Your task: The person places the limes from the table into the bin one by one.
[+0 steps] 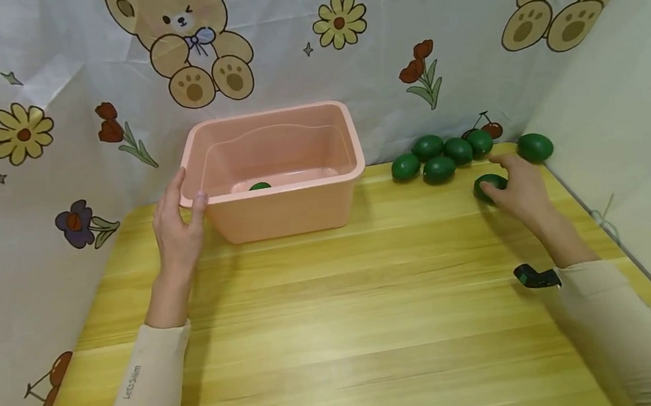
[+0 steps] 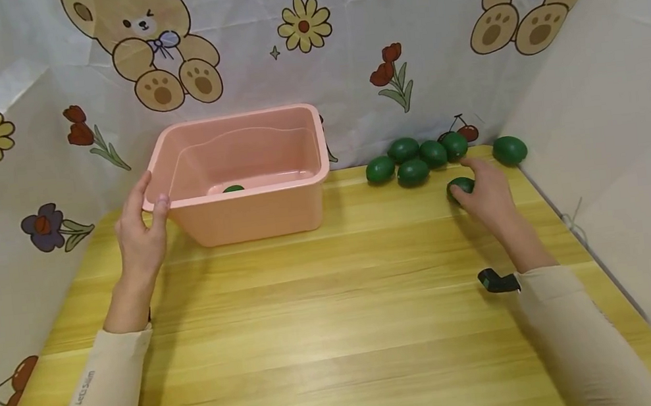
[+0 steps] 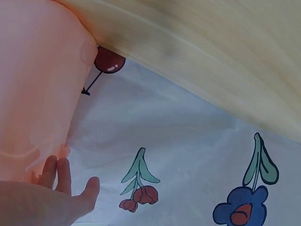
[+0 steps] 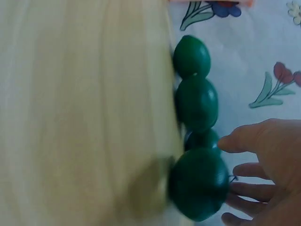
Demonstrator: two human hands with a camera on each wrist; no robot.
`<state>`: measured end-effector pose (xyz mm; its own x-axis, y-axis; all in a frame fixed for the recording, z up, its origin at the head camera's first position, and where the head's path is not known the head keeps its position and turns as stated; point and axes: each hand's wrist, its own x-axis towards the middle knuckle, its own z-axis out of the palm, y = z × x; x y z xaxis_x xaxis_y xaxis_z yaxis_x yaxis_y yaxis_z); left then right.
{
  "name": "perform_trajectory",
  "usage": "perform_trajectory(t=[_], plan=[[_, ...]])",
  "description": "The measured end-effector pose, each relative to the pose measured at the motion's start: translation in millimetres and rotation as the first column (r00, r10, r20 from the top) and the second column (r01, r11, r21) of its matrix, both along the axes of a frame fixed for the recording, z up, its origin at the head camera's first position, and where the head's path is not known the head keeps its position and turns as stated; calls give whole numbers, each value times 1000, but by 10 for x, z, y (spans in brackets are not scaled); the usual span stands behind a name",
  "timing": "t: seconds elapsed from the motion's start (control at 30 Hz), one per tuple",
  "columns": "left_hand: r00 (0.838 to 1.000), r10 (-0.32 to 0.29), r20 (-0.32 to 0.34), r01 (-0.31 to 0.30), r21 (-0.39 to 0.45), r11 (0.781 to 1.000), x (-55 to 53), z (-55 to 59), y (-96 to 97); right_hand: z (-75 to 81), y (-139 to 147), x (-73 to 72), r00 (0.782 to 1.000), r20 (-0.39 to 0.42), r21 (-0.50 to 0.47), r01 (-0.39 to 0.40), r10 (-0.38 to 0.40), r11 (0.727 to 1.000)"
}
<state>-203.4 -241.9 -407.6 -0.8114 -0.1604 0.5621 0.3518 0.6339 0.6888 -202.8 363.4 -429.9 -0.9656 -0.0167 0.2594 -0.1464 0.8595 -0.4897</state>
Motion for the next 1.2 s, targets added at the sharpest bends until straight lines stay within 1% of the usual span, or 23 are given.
perform_trajectory(t=[0.13, 0.33, 0.47, 0.6, 0.73, 0.83, 1.0, 1.2], plan=[[1000, -6, 11, 6, 4, 1000, 2, -8, -19, -107, 87, -13, 999, 46, 49, -8, 6, 999], [1000, -8, 10, 8, 9, 1000, -1, -25, -10, -185, 136, -5, 995, 97, 54, 9, -15, 999], [1000, -7, -6, 7, 15, 1000, -10, -22, -1, -181, 130, -3, 994, 102, 41, 32, -36, 999], [1000, -6, -17, 7, 12, 1000, -18, -17, -2, -136, 86, -2, 997, 58, 20, 58, -59, 998], [1000, -6, -14, 6, 16, 1000, -16, -16, -5, -21, -20, -9, 997, -47, -5, 53, -53, 999], [1000, -5, -8, 6, 20, 1000, -10, -16, -2, 133, -149, -1, 995, -93, -14, 39, -40, 999], [1000, -4, 5, 4, 19, 1000, -3, -7, 4, 425, -443, 14, 993, -117, -36, 10, -14, 999], [1000, -4, 21, 4, 16, 1000, 1, -6, 10, 711, -829, 31, 987, -157, -47, -37, 29, 998]])
